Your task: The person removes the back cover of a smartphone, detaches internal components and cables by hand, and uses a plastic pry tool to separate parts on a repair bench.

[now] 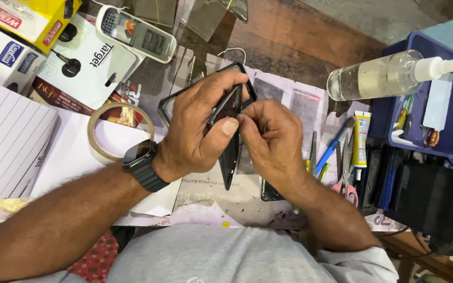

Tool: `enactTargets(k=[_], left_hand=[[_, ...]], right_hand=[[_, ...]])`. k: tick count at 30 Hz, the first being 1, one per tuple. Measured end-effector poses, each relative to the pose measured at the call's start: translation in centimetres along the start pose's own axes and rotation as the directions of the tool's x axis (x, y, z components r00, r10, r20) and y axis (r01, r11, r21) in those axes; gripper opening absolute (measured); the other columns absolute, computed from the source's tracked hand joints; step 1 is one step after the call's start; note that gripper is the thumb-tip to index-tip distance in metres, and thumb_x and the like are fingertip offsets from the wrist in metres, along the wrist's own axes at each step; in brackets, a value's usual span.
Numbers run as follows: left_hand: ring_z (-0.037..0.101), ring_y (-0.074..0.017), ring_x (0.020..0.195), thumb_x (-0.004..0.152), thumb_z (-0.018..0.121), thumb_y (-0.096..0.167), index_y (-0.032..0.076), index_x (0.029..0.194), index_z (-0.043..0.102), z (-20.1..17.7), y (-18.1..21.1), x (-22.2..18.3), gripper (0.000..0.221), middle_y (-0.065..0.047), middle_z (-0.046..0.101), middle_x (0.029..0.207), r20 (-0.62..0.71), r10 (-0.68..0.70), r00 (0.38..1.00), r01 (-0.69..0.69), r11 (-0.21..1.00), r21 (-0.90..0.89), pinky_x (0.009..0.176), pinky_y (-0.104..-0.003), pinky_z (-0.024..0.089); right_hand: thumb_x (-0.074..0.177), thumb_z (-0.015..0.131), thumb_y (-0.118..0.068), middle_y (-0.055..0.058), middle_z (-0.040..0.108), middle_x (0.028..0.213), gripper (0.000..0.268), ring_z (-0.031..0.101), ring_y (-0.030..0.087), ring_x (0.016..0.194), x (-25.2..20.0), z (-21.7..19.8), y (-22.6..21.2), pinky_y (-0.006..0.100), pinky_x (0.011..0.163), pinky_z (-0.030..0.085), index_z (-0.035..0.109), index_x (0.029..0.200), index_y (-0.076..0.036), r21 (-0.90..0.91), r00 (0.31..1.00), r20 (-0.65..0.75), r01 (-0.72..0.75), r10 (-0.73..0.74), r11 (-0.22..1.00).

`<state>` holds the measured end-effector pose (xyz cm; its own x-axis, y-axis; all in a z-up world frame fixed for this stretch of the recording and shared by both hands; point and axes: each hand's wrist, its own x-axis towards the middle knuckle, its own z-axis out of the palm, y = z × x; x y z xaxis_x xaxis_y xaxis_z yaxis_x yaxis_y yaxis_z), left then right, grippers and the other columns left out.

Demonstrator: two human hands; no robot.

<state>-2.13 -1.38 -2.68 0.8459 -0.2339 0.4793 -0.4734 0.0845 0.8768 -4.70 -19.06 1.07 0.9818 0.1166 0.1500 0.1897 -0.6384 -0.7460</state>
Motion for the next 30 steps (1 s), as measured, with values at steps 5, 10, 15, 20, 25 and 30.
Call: enactTargets(k=[5,10,15,20,25,30], left_hand=[[0.067,-0.0234,0.096,0.106,0.055,0.039,-0.003,0.137,0.051,0.1,0.0,0.0,0.052,-0.015,0.065,0.110,0.000,0.029,1.000,-0.029,0.997,0.072,0.090,-0.033,0.056],[0.068,-0.0247,0.099,0.108,0.058,0.035,-0.002,0.138,0.050,0.2,-0.4,0.0,0.048,-0.014,0.066,0.112,0.016,0.041,0.999,-0.042,0.995,0.093,0.093,-0.033,0.056],[0.068,-0.0186,0.099,0.109,0.055,0.036,0.001,0.136,0.055,0.0,-0.5,0.8,0.044,-0.010,0.067,0.109,0.018,-0.081,0.997,0.082,0.995,-0.058,0.090,-0.033,0.056],[0.063,-0.0125,0.100,0.114,0.054,0.040,0.000,0.138,0.054,0.3,-1.4,0.1,0.047,-0.007,0.064,0.113,0.087,-0.241,0.967,0.257,0.907,-0.334,0.092,-0.029,0.057],[0.066,-0.0119,0.096,0.117,0.053,0.050,-0.002,0.140,0.052,0.3,-1.2,-0.1,0.057,-0.007,0.065,0.110,0.168,-0.242,0.956,0.287,0.892,-0.351,0.086,-0.025,0.057],[0.068,-0.0121,0.098,0.114,0.050,0.055,-0.004,0.140,0.052,0.1,-1.3,0.1,0.064,-0.008,0.066,0.111,0.202,-0.242,0.949,0.296,0.905,-0.306,0.087,-0.024,0.057]], right_hand=[[0.097,0.069,-0.007,0.003,0.059,0.072,0.012,0.053,0.009,0.060,-0.2,0.6,0.5,0.028,0.055,0.044,0.061,0.091,-0.001,0.002,1.000,0.000,-0.016,0.016,1.000],[0.102,0.058,-0.001,-0.001,0.058,0.084,0.007,0.050,0.008,0.076,0.1,0.5,3.5,0.025,0.066,0.043,0.061,0.095,-0.001,0.455,0.959,0.241,-0.248,0.149,0.855],[0.101,0.064,-0.004,0.002,0.063,0.081,0.006,0.055,0.009,0.071,0.4,-1.8,3.9,0.025,0.066,0.044,0.066,0.099,0.001,0.740,0.921,0.317,-0.390,0.227,0.548],[0.105,0.068,-0.011,0.004,0.068,0.088,0.013,0.060,0.009,0.077,-2.0,-9.1,2.2,0.024,0.070,0.049,0.068,0.102,0.002,0.365,0.957,0.235,-0.250,0.171,0.897],[0.096,0.079,-0.005,0.012,0.071,0.091,0.014,0.069,0.017,0.074,-5.3,-13.1,2.9,0.029,0.061,0.053,0.070,0.103,0.002,-0.443,0.979,0.188,0.014,0.078,0.896],[0.089,0.081,-0.013,0.011,0.074,0.086,0.023,0.074,0.020,0.065,-8.5,-12.4,5.4,0.031,0.056,0.057,0.069,0.104,0.000,-0.493,0.923,0.161,-0.231,0.349,0.839]])
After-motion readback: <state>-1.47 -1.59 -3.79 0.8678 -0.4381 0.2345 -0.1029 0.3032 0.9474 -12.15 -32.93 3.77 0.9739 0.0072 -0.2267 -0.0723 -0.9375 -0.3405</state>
